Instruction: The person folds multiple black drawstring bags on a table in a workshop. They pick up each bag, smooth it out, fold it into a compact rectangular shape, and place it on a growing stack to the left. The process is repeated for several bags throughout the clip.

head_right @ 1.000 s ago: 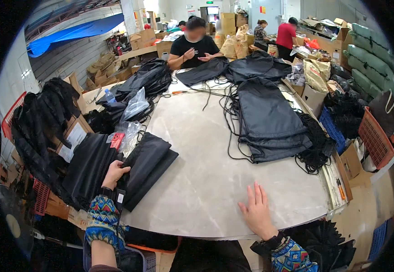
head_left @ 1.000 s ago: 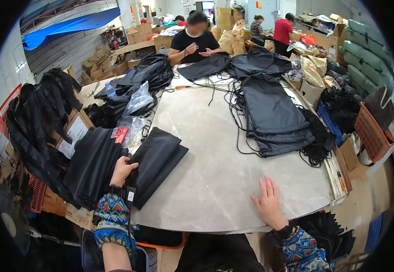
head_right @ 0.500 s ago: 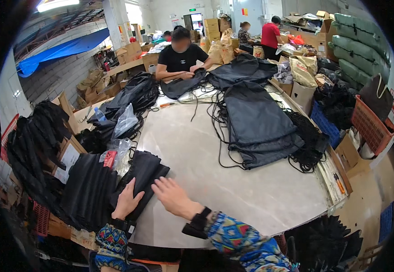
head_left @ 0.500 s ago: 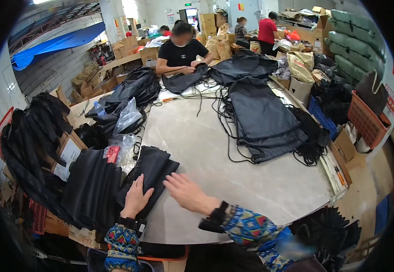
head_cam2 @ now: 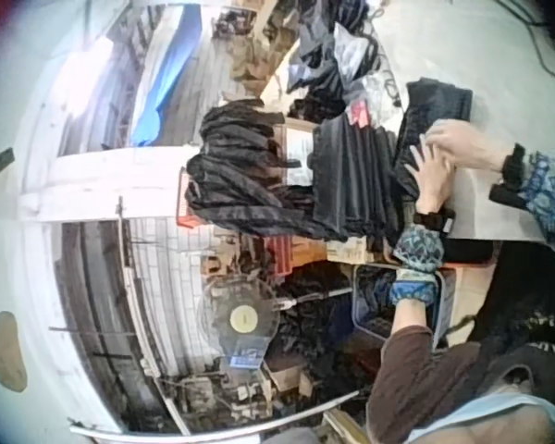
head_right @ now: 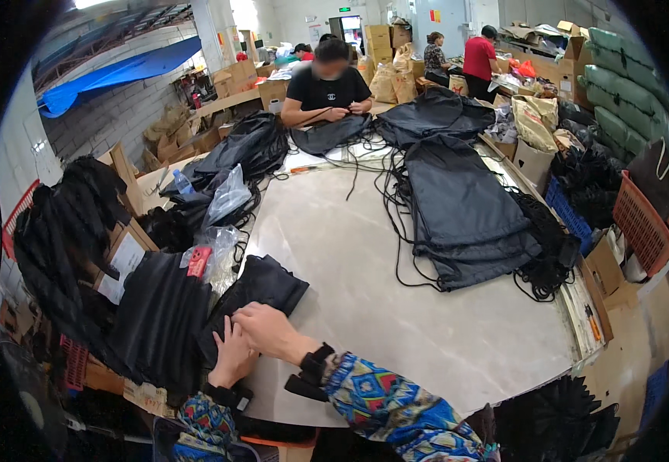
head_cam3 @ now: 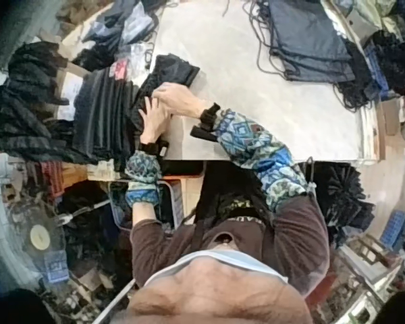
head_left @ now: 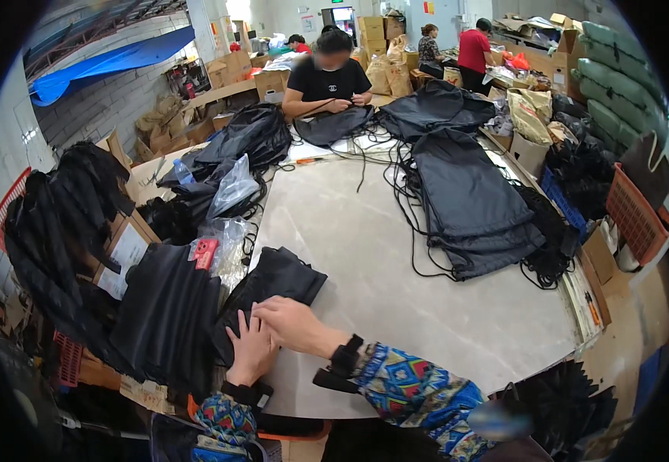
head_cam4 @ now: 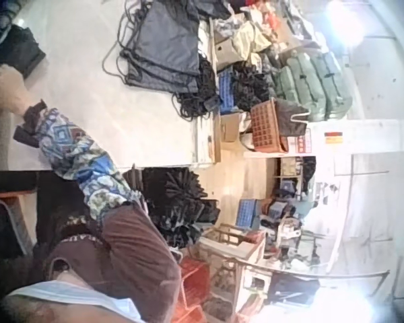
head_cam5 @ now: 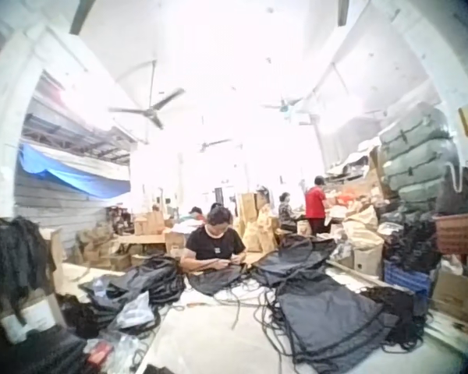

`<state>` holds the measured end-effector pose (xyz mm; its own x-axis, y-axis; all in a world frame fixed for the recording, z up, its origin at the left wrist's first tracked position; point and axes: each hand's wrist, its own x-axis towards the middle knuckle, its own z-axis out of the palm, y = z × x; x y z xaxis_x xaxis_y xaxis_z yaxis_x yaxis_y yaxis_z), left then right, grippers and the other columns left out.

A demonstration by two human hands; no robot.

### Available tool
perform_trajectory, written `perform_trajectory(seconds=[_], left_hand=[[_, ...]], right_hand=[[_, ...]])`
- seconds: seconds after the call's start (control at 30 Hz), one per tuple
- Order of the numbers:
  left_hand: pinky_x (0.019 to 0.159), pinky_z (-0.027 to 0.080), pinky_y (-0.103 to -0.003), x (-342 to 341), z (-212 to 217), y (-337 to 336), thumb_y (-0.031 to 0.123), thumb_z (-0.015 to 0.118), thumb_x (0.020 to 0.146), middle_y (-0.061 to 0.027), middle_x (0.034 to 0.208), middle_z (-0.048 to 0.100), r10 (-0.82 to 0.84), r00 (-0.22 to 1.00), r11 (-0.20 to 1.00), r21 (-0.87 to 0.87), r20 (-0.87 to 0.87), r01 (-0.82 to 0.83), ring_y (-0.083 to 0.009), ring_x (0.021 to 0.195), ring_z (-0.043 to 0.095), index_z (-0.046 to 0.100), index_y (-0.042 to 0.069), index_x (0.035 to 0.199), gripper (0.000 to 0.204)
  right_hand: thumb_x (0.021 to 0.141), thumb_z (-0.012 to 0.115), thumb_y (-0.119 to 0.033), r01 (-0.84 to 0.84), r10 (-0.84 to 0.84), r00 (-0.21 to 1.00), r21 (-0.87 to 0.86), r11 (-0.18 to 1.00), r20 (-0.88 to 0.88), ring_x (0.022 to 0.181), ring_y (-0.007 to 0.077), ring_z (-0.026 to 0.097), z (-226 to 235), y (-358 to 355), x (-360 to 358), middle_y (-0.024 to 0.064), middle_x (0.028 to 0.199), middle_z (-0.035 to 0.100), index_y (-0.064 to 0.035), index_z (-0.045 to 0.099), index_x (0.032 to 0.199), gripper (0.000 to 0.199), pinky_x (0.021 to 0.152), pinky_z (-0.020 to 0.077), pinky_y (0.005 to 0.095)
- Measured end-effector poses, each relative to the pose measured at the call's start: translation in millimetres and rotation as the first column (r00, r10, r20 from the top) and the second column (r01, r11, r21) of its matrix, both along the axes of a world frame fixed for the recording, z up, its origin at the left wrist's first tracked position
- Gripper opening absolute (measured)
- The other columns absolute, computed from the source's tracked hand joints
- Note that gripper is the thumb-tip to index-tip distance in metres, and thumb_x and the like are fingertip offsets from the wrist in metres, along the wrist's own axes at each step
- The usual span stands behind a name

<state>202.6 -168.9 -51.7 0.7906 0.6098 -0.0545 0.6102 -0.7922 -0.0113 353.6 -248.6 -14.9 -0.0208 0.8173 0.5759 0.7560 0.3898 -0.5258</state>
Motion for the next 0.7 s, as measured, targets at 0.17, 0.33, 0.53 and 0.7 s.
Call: perform_trajectory(seconds=[0.17, 0.33, 0.53, 0.7], left_hand=[[0.105, 0.015, -0.073, -1, 7, -3, 0.038, 0.046, 0.093, -0.0243, 0.153, 0.022, 0.075, 0.987, 0.985, -0.162, 0.142, -0.051, -0.0448, 0.143, 0.012, 0.028, 0.0, 0.146, 0.068], [0.11, 0.017, -0.064, -23, -20, 23, 0.021, 0.041, 0.099, -0.026, 0.144, 0.039, 0.379, 0.649, 0.914, -0.376, 0.66, -0.152, -0.0413, 0.142, 0.021, 0.048, -0.005, 0.133, 0.044], [0.11, 0.004, -0.067, -23, 7, 2, 0.044, 0.034, 0.1, -0.0256, 0.155, 0.018, 0.489, 0.854, 0.862, -0.249, 0.178, -0.442, -0.0369, 0.146, 0.01, 0.022, 0.0, 0.149, 0.067], [0.112, 0.011, -0.063, -27, 14, -8, 0.034, 0.04, 0.099, -0.0189, 0.152, 0.03, 0.23, 0.96, 0.932, 0.248, 0.163, -0.265, -0.0409, 0.142, 0.022, 0.04, 0.005, 0.142, 0.052]], right_hand=[[0.093, 0.049, -0.032, 0.142, -0.058, 0.88, -0.144, 0.979, 0.471, 0.136, 0.0302, 0.039, -22, 49, 7, 0.008, 0.135, 0.054, -0.0126, 0.063, 0.119, 0.035, 0.112, 0.0213, 0.057], [0.091, 0.049, -0.048, 0.398, -0.361, 0.887, -0.082, 0.914, 0.287, 0.14, 0.0372, 0.028, -56, 69, 21, 0.0156, 0.146, 0.042, -0.0101, 0.057, 0.13, 0.055, 0.116, 0.0138, 0.053], [0.088, 0.051, -0.057, 0.518, -0.458, 0.84, -0.177, 0.837, 0.292, 0.138, 0.0494, 0.023, -55, 70, 27, 0.0229, 0.15, 0.031, -0.0007, 0.042, 0.14, 0.077, 0.114, 0.0182, 0.0549], [0.087, 0.054, -0.054, 0.467, -0.409, 0.871, -0.198, 0.862, 0.274, 0.137, 0.0491, 0.026, -43, 71, 14, 0.0242, 0.148, 0.033, 0.003, 0.043, 0.137, 0.077, 0.112, 0.0224, 0.0551]])
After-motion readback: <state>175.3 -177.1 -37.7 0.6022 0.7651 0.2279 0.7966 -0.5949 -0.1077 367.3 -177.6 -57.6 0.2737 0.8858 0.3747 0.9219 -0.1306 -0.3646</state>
